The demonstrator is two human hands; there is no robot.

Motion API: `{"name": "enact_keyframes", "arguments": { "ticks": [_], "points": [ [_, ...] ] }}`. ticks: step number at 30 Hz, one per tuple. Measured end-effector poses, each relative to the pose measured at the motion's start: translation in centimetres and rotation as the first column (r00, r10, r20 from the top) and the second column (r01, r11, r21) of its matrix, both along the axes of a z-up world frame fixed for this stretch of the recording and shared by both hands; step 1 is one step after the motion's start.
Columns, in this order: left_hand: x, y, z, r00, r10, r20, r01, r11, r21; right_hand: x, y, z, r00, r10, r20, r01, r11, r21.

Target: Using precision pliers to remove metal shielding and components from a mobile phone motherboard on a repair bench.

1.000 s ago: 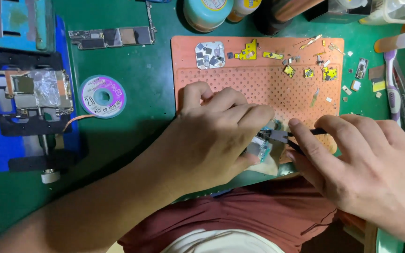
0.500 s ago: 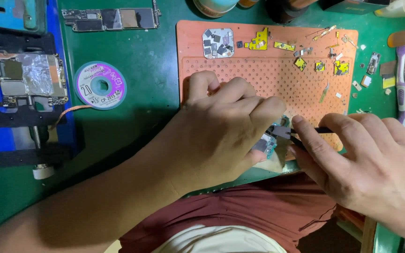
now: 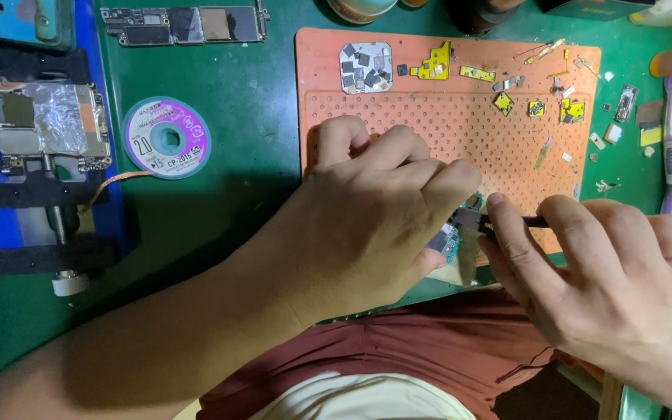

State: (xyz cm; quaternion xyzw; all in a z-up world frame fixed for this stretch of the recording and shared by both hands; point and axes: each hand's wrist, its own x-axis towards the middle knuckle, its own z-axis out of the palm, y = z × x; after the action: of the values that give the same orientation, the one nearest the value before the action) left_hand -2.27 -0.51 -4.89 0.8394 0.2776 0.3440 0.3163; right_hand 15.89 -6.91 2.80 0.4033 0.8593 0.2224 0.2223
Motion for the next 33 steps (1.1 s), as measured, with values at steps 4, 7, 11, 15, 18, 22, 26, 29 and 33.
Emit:
{"name": "enact_keyframes", "arguments": {
  "ticks": [4,7,11,15,18,22,26,29,33],
  "points": [
    [0.2,-0.1,-0.2,1.000,0.012,0.015,-0.012,1.000,0.001,-0.2,0.0,0.1,0.999,0.007,0.051,-0.008,1.000,0.008],
    [0.0,0.0,-0.1,0.999,0.006,0.048,-0.005,1.000,-0.006,-0.1,0.5,0.2,0.999,0.008,0.037,-0.008,1.000,-0.002],
    [-0.2,0.1,0.4,0.999,0.006,0.045,-0.007,1.000,0.022,1.2,2.5,0.2,0.984,0.058,-0.167,-0.080,0.989,-0.128],
    [-0.4,0.4,1.0,0.999,-0.044,0.026,0.043,0.998,0.036,2.2,5.1,0.7,0.986,0.118,-0.118,-0.147,0.950,-0.274],
    [-0.6,0.4,1.1,0.999,-0.050,0.006,0.050,0.998,0.040,2.0,5.0,0.9,0.966,0.151,-0.212,-0.200,0.953,-0.229],
    [-0.5,0.4,0.9,1.000,-0.023,0.001,0.023,0.998,0.065,1.7,3.5,0.9,0.958,0.093,-0.272,-0.140,0.977,-0.159],
    [-0.4,0.5,0.9,0.999,-0.034,0.003,0.034,0.998,0.053,1.3,2.4,0.8,0.976,0.021,-0.219,-0.046,0.993,-0.106],
    [-0.5,0.5,0.9,1.000,-0.030,-0.003,0.030,0.998,0.048,1.4,2.1,0.3,0.979,0.026,-0.204,-0.044,0.995,-0.085],
    [-0.5,0.5,0.9,0.999,-0.033,0.009,0.032,0.998,0.050,1.5,2.1,-0.1,0.970,0.054,-0.237,-0.071,0.995,-0.065]
  ]
}}
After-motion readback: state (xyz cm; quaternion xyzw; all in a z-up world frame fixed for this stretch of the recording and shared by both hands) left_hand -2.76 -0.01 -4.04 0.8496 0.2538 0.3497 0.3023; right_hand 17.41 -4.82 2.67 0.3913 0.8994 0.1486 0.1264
